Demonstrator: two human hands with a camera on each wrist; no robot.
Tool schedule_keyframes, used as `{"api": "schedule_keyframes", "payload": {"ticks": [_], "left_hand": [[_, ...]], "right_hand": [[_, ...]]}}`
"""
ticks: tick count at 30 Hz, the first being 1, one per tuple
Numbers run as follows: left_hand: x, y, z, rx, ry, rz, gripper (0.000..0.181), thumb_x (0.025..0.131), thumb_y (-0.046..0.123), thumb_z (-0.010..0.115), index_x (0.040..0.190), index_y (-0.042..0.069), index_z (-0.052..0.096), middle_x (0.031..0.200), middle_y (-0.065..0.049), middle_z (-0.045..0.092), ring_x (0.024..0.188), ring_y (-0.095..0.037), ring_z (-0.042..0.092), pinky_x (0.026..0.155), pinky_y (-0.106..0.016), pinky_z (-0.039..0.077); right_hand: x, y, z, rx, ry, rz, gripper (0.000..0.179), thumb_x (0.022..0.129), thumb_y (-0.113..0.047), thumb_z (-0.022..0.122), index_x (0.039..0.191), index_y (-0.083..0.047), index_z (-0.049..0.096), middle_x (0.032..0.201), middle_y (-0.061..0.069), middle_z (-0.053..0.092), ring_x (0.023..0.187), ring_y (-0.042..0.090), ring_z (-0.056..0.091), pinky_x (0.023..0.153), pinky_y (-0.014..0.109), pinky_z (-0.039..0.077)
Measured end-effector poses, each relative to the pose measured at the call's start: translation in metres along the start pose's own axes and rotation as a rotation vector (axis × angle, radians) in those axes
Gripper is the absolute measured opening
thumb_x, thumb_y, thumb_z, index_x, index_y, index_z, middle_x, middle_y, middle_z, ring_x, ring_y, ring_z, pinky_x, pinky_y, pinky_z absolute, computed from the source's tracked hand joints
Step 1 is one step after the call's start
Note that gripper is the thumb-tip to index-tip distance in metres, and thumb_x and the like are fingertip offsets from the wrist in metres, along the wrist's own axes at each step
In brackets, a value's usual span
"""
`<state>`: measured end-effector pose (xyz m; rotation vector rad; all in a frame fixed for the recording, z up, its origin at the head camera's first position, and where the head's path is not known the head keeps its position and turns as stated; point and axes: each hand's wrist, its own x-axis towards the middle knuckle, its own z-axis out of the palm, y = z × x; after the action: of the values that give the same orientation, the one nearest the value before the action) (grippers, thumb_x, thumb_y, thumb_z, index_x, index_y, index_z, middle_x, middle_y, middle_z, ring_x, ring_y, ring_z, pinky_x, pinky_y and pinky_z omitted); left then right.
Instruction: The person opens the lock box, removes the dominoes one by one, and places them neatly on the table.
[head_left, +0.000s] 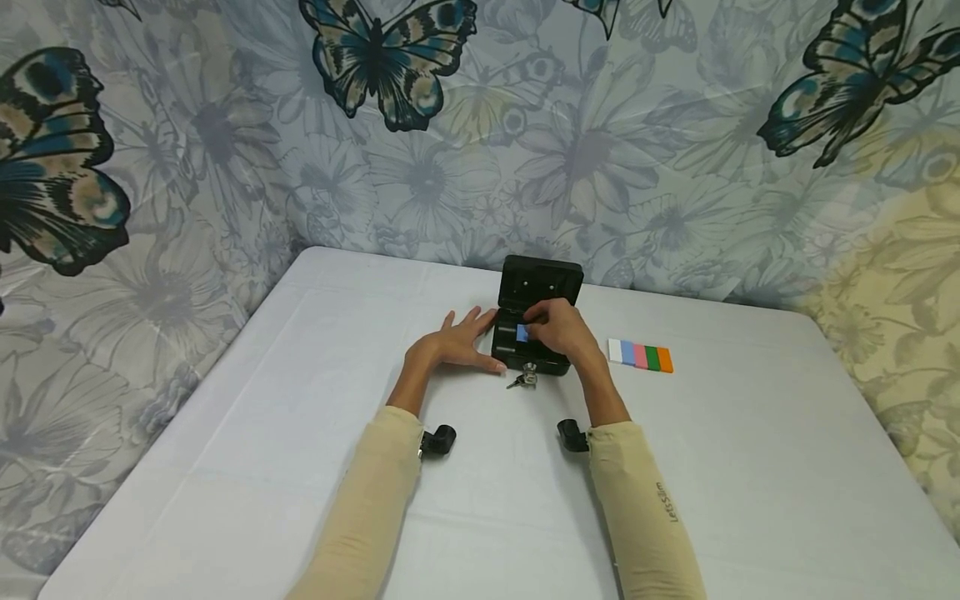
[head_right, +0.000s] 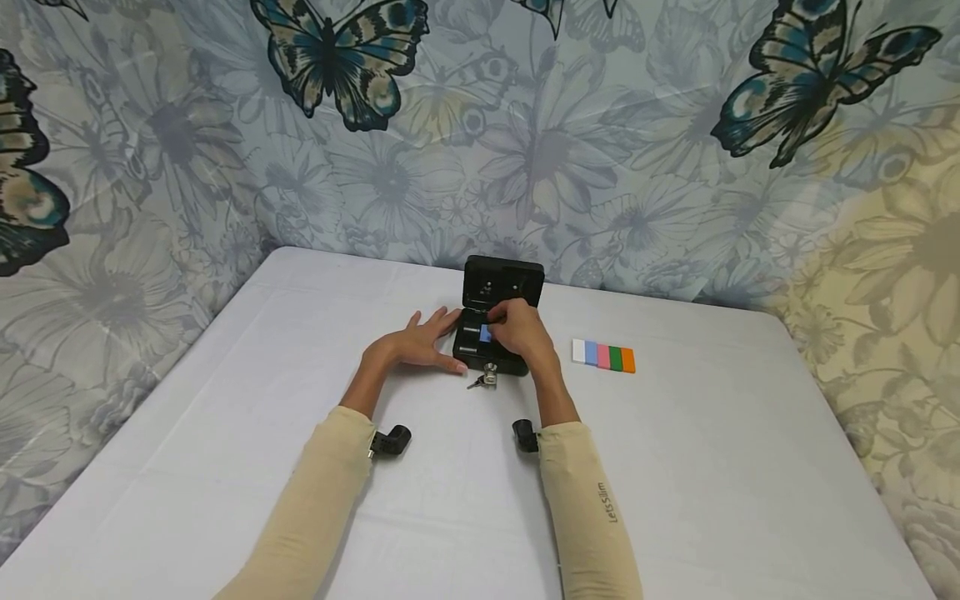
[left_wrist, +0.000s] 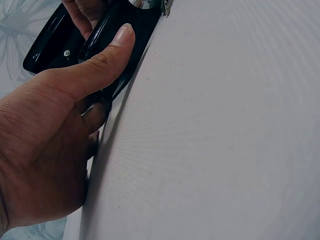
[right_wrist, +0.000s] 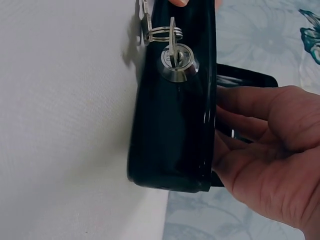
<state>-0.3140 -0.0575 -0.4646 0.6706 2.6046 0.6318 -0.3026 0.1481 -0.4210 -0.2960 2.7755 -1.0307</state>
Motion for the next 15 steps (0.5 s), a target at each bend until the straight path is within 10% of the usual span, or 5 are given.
{"api": "schedule_keyframes", "payload": {"ticks": [15], "left_hand": [[0.0001,-0.0009,0.0002,0.0,0.009,0.014,0.107,0.071,0.063,0.064,0.149,0.024,0.002,0.154,-0.008,0.004,0.14,-0.017,-0.001,0.11,-0.045,-0.009]], "right_hand": [[0.0026,0.0022,0.0041,0.044,0.052,0.057,0.029,0.085,-0.011,0.065,0.112,-0.002,0.062,0.101,0.016,0.065,0.091,0.028,0.062,0.082,0.041,0.049]]}}
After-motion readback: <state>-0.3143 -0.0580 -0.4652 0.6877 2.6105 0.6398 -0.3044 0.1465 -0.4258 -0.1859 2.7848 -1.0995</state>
